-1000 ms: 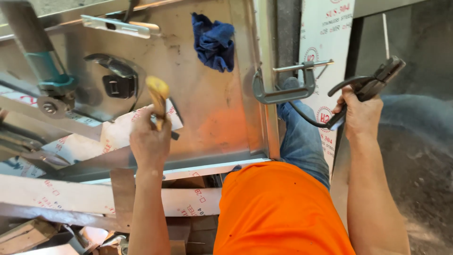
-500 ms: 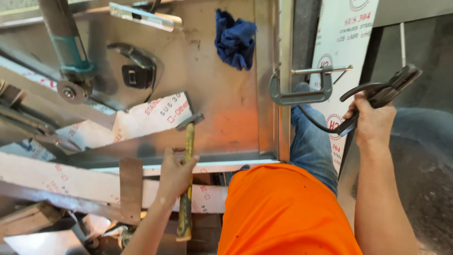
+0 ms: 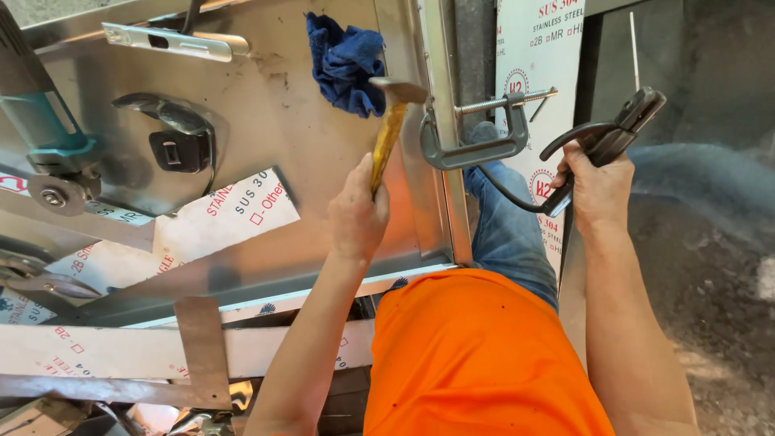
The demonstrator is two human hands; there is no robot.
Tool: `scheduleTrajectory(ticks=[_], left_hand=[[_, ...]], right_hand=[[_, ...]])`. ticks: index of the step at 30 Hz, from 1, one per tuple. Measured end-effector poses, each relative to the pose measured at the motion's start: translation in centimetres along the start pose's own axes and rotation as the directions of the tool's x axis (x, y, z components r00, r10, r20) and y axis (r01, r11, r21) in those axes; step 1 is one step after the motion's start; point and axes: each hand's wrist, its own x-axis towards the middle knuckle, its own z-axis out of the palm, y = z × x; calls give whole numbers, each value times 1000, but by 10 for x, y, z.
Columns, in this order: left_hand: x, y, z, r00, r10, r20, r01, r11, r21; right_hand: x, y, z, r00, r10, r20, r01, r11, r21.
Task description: The person clamps a stainless steel sheet to the workbench edge with a C-clamp, tightens the clamp, and uses a welding torch with locking pliers to make tack welds along the sheet edge, occasionally wiping the area with a blue cloth and repositioning the clamp.
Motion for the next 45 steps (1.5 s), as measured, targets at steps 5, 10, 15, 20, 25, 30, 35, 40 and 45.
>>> scheduleTrajectory(ticks=[5, 10, 15, 20, 25, 30, 35, 40, 45], left_hand=[[1, -27, 15, 989, 78, 122, -93, 988, 126], [-6, -38, 27, 982, 143, 121, -167, 960, 225], [-8, -33, 27, 977, 205, 67, -214, 958, 190], [-4, -28, 27, 986, 163, 47, -169, 962, 213], [0, -22, 23, 987, 149, 57, -158, 965, 208], [2, -20, 23, 998, 52, 32, -55, 994, 95], [3, -34, 12, 965, -248, -82, 243, 967, -71], [-8, -60, -7, 906, -404, -124, 407, 914, -7], [12, -11, -1, 932, -316, -179, 347, 919, 188]], right_hand=[[-3, -2, 8, 1000, -7, 19, 7, 1000, -8], [-4, -1, 10, 1000, 1, 19, -1, 1000, 8], [-1, 2, 10, 1000, 11, 4, -11, 999, 32], [0, 6, 15, 999, 31, 17, -32, 999, 18], [3, 7, 13, 999, 31, 22, -32, 999, 17], [10, 6, 13, 1000, 23, 2, -23, 999, 34], [36, 23, 8, 998, 64, -9, -63, 996, 67], [65, 35, 16, 976, 219, -2, -216, 964, 158], [95, 36, 21, 931, 346, 117, -364, 909, 204]])
